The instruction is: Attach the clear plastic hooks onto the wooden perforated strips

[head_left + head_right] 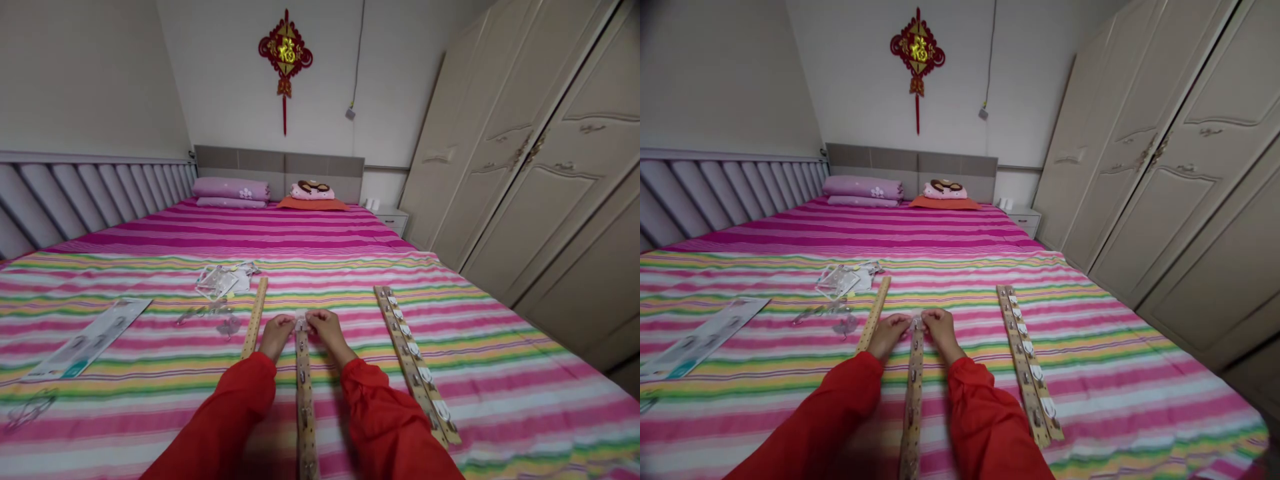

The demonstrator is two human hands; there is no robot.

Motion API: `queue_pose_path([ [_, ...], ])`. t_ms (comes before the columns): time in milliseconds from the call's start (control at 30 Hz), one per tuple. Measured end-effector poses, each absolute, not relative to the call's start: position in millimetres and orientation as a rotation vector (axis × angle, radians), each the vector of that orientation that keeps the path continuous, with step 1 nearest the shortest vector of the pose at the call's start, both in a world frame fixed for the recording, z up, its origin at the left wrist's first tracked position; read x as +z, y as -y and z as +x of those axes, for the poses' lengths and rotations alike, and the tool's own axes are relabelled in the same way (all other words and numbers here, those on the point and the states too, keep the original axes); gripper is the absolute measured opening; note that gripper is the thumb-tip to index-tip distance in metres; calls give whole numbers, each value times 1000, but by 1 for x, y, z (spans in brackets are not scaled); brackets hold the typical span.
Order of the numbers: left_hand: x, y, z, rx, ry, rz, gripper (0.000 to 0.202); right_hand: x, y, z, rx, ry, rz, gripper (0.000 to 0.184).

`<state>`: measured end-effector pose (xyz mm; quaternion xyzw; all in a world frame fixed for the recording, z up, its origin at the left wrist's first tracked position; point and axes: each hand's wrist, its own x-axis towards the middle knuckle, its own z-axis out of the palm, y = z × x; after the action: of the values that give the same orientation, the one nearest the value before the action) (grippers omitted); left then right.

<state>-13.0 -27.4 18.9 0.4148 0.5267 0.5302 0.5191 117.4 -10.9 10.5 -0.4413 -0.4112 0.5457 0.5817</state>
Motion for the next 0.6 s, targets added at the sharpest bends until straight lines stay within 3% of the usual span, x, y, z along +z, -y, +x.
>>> queue_pose_path([
  [600, -28, -6, -13, 1310, -1353, 1029, 26, -32, -14, 112, 1275, 878, -1042, 14],
])
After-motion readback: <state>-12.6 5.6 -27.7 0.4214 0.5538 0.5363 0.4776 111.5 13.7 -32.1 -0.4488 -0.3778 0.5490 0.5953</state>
